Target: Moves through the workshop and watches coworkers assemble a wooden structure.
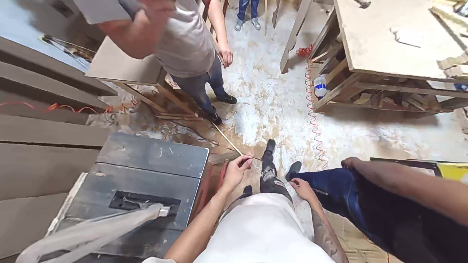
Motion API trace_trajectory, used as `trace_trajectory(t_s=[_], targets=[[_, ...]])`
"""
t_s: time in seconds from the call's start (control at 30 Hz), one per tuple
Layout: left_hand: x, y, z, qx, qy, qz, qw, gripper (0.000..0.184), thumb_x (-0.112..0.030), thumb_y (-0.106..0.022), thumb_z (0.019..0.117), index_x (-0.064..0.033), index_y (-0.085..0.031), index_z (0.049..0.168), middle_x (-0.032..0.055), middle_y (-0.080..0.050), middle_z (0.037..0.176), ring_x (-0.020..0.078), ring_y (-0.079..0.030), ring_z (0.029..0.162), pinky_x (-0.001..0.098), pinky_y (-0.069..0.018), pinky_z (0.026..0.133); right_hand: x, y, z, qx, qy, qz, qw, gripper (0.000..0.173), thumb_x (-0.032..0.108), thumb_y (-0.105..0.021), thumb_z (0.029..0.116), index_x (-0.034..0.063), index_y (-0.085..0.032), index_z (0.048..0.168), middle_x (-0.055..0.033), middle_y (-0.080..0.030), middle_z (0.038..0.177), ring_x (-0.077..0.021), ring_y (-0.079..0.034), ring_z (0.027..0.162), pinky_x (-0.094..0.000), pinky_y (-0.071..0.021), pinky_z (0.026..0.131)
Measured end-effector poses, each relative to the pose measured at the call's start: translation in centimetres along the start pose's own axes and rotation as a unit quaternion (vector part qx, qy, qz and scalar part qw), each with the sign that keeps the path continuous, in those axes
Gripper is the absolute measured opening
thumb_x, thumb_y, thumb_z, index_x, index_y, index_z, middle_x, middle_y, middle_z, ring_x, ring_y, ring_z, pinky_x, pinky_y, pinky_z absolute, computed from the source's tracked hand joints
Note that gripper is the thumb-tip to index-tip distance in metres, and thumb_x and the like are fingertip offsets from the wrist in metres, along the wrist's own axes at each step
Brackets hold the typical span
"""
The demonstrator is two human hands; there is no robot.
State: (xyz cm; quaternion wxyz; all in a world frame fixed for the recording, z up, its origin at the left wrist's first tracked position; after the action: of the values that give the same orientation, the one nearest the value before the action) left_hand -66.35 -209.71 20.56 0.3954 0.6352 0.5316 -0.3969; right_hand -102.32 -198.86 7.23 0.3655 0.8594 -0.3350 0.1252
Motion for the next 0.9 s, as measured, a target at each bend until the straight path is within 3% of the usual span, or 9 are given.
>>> trace_trajectory(t_s=[0.13, 0.27, 0.4, 0.57, 0.7, 0.9], targets=[[-0.8, -2.1, 7.5, -0.016, 0.053, -0.004, 0.998, 0.023, -0.020, -0.067, 0.1009, -0.0055, -0.073, 0.117, 0.0073, -0.076, 0.098, 0.0170, -0.074, 0.086, 0.0353, -0.0629, 0.083, 0.1, 6.1, 9.3, 0.005, -0.023, 0.014, 1.000, 0.037, 0.034, -0.058, 0.1034, 0.0084, -0.069, 0.127, -0.0154, -0.074, 0.113, -0.0303, -0.070, 0.108, -0.0560, -0.0534, 0.099], [-5.9, -3.6, 16.5, -0.055, 0.069, -0.019, 0.996, 0.024, -0.017, -0.066, 0.1013, -0.0019, -0.072, 0.118, 0.0095, -0.076, 0.099, 0.0176, -0.074, 0.085, 0.0356, -0.0632, 0.082, 2.9, 14.6, 20.3, -0.014, -0.025, 0.069, 0.997, 0.037, 0.034, -0.060, 0.1031, 0.0070, -0.069, 0.127, -0.0167, -0.075, 0.106, -0.0323, -0.072, 0.098, -0.0567, -0.0558, 0.092], [-14.3, -4.2, 26.1, -0.065, 0.030, -0.028, 0.997, 0.024, -0.016, -0.066, 0.1012, -0.0001, -0.071, 0.119, 0.0113, -0.075, 0.099, 0.0198, -0.074, 0.086, 0.0376, -0.0630, 0.083, 11.5, 26.4, 29.1, -0.043, 0.026, 0.076, 0.996, 0.036, 0.032, -0.057, 0.1051, 0.0071, -0.068, 0.129, -0.0162, -0.075, 0.108, -0.0312, -0.073, 0.099, -0.0558, -0.0561, 0.093], [-19.3, -3.8, 35.9, -0.093, -0.005, -0.014, 0.996, 0.023, -0.016, -0.066, 0.1010, -0.0020, -0.072, 0.118, 0.0096, -0.075, 0.098, 0.0188, -0.073, 0.084, 0.0362, -0.0627, 0.082, 20.6, 37.5, 36.8, -0.052, 0.105, 0.044, 0.992, 0.035, 0.032, -0.055, 0.1054, 0.0078, -0.067, 0.129, -0.0135, -0.075, 0.109, -0.0264, -0.073, 0.099, -0.0516, -0.0575, 0.093], [-20.2, -3.9, 42.6, -0.097, 0.016, -0.025, 0.995, 0.022, -0.016, -0.066, 0.1007, -0.0031, -0.072, 0.117, 0.0091, -0.076, 0.097, 0.0182, -0.073, 0.085, 0.0361, -0.0626, 0.083, 25.8, 41.6, 42.6, -0.034, 0.122, 0.026, 0.992, 0.034, 0.031, -0.055, 0.1055, 0.0088, -0.068, 0.128, -0.0118, -0.075, 0.106, -0.0242, -0.073, 0.095, -0.0491, -0.0583, 0.091], [-20.2, -3.0, 55.3, -0.097, 0.060, -0.080, 0.990, 0.023, -0.016, -0.067, 0.1004, -0.0024, -0.072, 0.118, 0.0091, -0.076, 0.097, 0.0178, -0.074, 0.083, 0.0357, -0.0631, 0.082, 31.5, 42.5, 52.3, 0.052, 0.100, 0.000, 0.994, 0.033, 0.029, -0.056, 0.1046, 0.0093, -0.068, 0.127, -0.0111, -0.075, 0.107, -0.0235, -0.073, 0.095, -0.0479, -0.0585, 0.091]])
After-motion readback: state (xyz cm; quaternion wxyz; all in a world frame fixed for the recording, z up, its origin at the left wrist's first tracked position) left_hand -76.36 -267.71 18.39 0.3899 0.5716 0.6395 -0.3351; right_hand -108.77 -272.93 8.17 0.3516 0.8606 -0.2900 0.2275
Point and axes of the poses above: each hand's wrist, its own z-axis towards the middle knuckle, its own y-axis out of the back of the hand, x = y × z, the point moved 8 cm from there along z, towards the middle knuckle
